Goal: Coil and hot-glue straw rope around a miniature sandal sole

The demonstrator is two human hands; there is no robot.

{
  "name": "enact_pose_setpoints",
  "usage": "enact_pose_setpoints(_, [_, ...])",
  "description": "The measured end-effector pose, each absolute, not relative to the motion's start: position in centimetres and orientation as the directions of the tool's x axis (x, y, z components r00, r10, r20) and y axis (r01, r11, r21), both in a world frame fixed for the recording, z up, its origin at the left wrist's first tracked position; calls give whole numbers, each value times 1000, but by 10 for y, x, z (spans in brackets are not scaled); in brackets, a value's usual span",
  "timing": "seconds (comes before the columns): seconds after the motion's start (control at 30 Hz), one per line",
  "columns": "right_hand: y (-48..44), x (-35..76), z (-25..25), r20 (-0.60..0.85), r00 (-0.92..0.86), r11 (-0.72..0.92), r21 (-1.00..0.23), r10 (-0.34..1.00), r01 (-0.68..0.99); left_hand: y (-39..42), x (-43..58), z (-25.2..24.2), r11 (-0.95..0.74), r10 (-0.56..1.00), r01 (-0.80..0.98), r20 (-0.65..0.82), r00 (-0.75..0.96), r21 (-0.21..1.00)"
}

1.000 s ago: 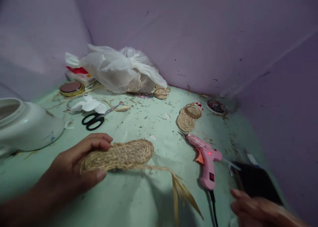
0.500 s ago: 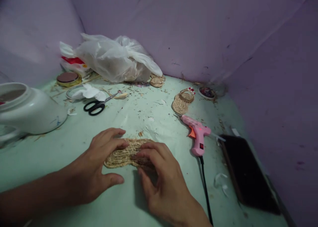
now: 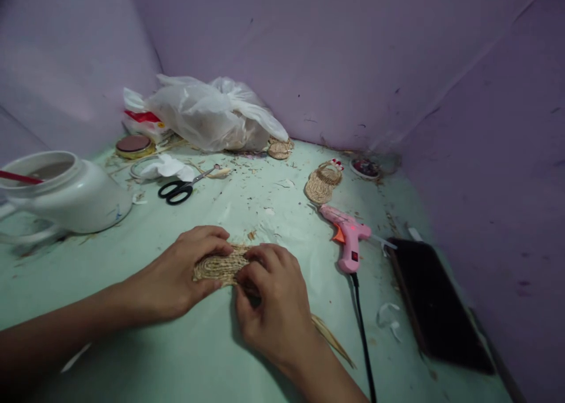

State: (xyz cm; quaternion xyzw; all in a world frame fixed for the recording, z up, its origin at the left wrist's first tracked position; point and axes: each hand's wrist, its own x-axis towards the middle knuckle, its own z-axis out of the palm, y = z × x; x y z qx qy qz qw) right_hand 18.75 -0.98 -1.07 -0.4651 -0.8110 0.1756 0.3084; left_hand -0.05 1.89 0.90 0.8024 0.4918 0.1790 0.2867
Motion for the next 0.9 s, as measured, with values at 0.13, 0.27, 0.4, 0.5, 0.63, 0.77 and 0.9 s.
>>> enact_pose_setpoints(0.13, [-9,187,-11,312,-374,487,-573,873,659,30,-16,22,-296,900,706,-59,431,643])
enact_pose_setpoints(0.27, [-10,186,-10,303,-367,476,-575,879,666,28,-13,21,-300,893,773,-120,434,559])
enact_pose_setpoints(0.4, [-12,184,-10,321,-369,489,-566,872,664,18,-3,16,-373,886,815,-90,455,444])
enact_pose_setpoints(0.5, [-13,183,-10,324,-373,493,-542,870,681,13,-2,16,-419,877,805,-45,479,420])
enact_pose_setpoints(0.63, [-13,181,-11,323,-367,487,-520,873,702,11,-1,15,-437,876,762,36,481,478])
enact_pose_setpoints(0.77, [-12,179,-14,366,-323,480,-520,873,706,13,2,9,-477,866,740,112,487,475])
enact_pose_setpoints(0.9, [-13,177,-18,401,-339,516,-515,851,684,14,7,7,-552,822,717,133,554,426])
